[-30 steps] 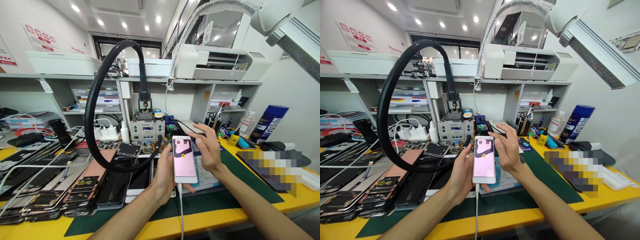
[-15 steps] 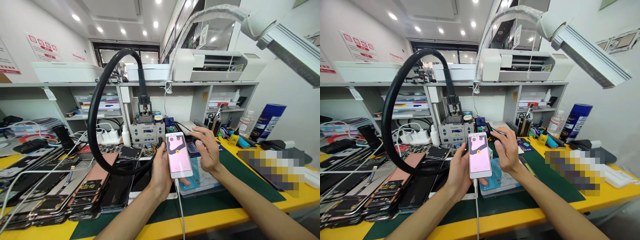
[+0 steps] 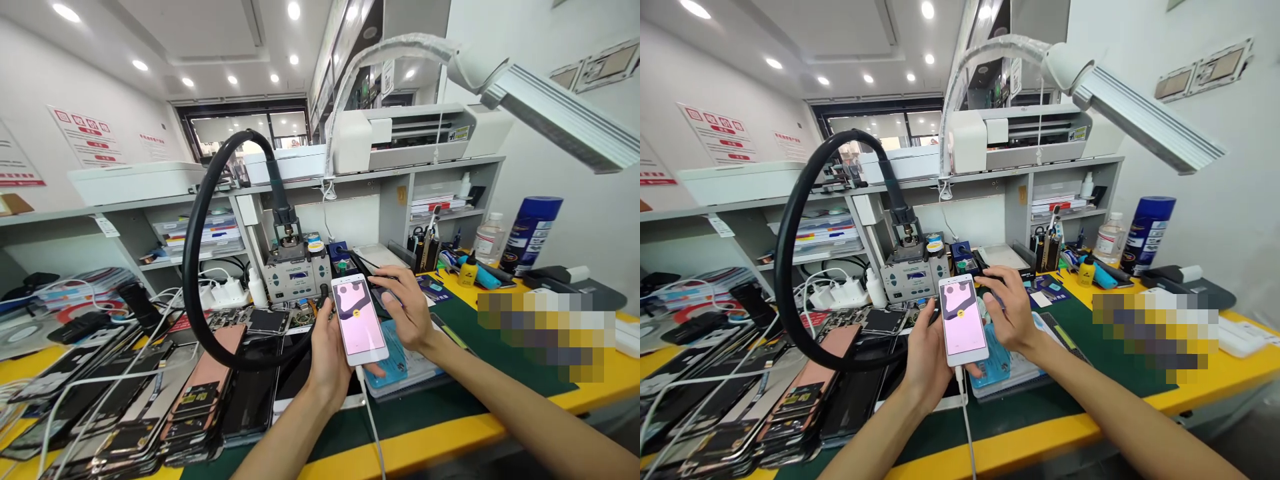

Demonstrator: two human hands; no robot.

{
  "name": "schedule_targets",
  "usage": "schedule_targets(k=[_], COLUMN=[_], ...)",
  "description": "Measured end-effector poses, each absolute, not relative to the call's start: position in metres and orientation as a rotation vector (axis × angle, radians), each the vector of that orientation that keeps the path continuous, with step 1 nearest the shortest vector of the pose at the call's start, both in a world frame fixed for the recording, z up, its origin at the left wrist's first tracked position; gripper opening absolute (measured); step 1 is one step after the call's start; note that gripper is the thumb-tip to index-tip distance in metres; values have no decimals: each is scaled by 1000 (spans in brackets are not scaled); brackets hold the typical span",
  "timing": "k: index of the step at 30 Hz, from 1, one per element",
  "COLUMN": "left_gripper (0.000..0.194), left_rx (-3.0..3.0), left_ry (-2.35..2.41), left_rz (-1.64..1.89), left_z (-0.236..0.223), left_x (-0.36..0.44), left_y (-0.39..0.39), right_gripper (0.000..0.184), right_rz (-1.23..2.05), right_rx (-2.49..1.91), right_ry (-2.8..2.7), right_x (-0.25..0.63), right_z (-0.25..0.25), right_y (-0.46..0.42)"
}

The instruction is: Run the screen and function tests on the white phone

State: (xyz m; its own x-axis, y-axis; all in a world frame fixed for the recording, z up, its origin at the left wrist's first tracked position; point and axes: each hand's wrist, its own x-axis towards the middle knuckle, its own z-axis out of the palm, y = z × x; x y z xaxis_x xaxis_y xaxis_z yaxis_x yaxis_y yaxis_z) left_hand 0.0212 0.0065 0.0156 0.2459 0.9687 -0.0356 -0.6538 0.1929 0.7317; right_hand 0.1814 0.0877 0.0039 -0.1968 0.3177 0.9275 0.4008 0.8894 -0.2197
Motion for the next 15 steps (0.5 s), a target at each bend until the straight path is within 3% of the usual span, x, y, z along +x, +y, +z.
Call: schedule_targets(k=[15], left_gripper=[68], left_rx=[692], left_ry=[618], left_rz=[1238], left_z=[17], left_x=[22], left_y=[4], right_gripper=[32], right_rz=[-93], right_rx=[-452], right_ry=[-1820], right_x=[183], right_z=[12], right_y=[80])
